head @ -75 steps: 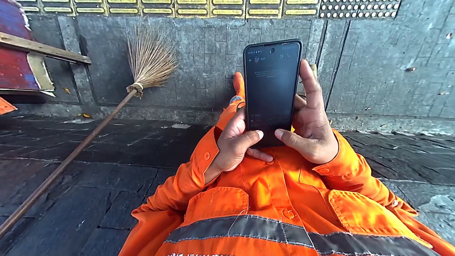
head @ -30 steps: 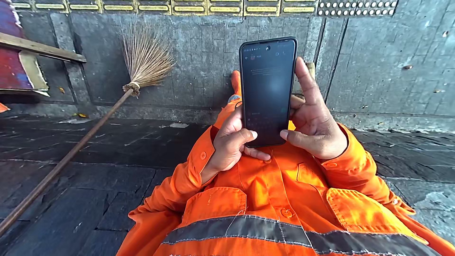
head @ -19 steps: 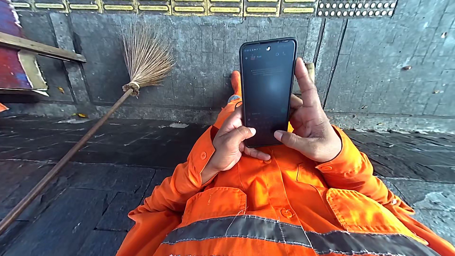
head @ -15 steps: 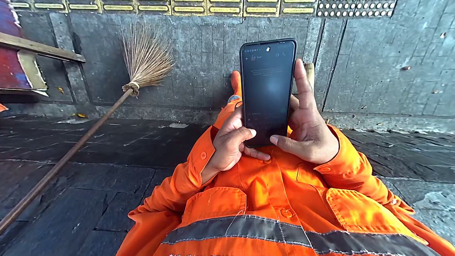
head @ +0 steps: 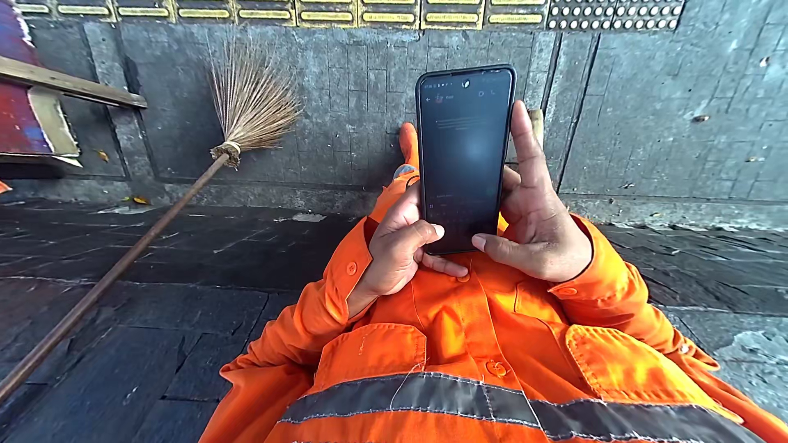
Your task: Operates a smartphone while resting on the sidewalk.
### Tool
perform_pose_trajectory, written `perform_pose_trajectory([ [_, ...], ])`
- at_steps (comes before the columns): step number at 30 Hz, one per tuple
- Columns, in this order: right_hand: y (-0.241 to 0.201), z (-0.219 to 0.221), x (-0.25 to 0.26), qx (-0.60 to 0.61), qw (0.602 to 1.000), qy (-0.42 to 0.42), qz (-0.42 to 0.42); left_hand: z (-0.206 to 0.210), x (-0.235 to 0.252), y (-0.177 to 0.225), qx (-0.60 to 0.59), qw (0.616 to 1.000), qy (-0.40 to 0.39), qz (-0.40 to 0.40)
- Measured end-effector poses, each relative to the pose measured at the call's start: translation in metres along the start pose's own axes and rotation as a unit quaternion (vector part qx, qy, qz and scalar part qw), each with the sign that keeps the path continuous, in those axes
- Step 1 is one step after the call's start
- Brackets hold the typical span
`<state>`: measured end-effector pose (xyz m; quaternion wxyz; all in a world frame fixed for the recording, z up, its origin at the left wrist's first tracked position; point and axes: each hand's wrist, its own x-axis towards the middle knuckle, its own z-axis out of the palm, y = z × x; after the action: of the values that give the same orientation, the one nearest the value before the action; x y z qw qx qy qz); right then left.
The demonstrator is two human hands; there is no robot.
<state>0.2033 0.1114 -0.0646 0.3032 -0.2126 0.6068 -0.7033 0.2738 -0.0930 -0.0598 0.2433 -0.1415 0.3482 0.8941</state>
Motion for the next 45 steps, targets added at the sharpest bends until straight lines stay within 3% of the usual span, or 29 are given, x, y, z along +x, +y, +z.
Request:
perform_pose_trajectory([
  [7, 0.006, 0.007, 0.005, -0.038, 0.998, 0.033, -0.026, 0.002, 0.001, 0.002, 0.0, 1.0, 0.007, 0.0],
  [21, 0.0, -0.013, 0.001, 0.024, 0.999, -0.029, 0.002, 0.001, 0.002, 0.003, -0.002, 1.0, 0.001, -0.005],
  [45, 0.002, -0.007, -0.001, 0.021, 1.0, -0.005, 0.001, 0.0, 0.0, 0.0, -0.004, 1.0, 0.002, -0.002],
])
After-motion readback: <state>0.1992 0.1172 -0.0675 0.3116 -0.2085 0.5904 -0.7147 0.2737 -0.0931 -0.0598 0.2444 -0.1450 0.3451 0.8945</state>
